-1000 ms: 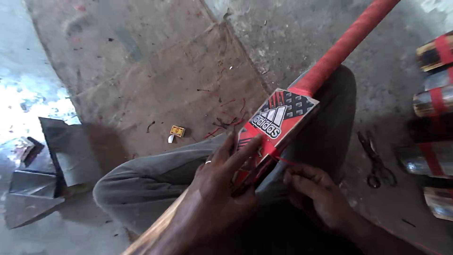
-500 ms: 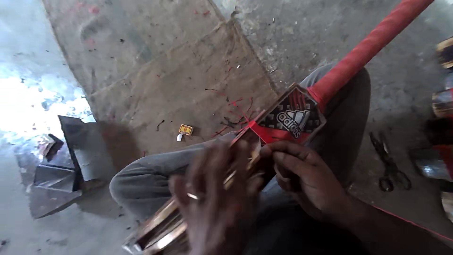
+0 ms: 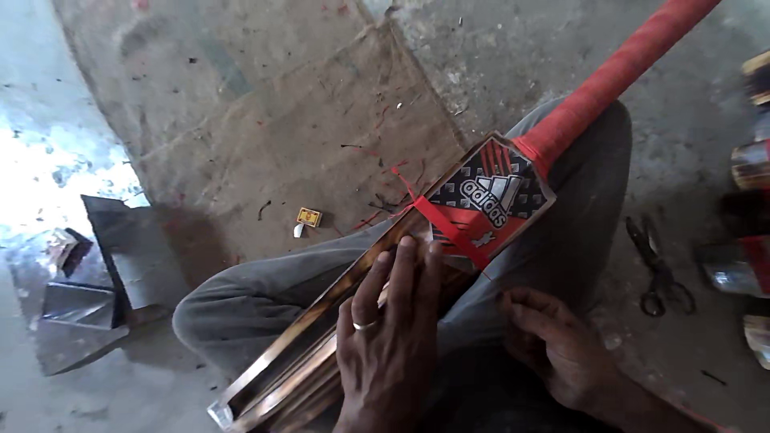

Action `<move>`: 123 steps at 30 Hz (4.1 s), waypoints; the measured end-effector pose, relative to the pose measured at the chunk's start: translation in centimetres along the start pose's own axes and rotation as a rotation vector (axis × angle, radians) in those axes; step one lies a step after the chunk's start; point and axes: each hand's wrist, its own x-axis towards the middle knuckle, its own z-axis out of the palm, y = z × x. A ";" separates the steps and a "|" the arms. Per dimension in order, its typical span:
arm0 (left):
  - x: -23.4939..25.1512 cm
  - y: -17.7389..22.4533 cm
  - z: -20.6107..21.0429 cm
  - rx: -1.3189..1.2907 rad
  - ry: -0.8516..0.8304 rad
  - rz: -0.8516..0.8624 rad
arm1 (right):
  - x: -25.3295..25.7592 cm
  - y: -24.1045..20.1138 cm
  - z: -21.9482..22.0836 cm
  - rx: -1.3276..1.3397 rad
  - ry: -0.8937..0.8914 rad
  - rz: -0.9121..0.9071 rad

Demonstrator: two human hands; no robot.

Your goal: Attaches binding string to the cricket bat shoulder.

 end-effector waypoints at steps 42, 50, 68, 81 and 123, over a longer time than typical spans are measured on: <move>2.8 -2.7 -1.7 -0.490 -0.334 0.002 | 0.2 -1.4 0.4 -0.191 -0.065 -0.094; 5.3 -7.2 -3.9 -1.435 -1.024 -0.156 | 1.9 -2.8 3.1 -0.145 -0.183 -0.155; -0.8 0.4 0.2 0.019 0.011 0.009 | -0.6 -0.5 0.3 -0.034 0.059 -0.056; 1.2 -1.0 -1.7 -0.133 -0.094 0.086 | 0.7 -0.1 -0.6 0.074 -0.093 -0.002; 4.3 -5.6 -4.8 -1.120 -0.800 -0.108 | 1.1 -2.8 2.5 -0.167 -0.202 -0.166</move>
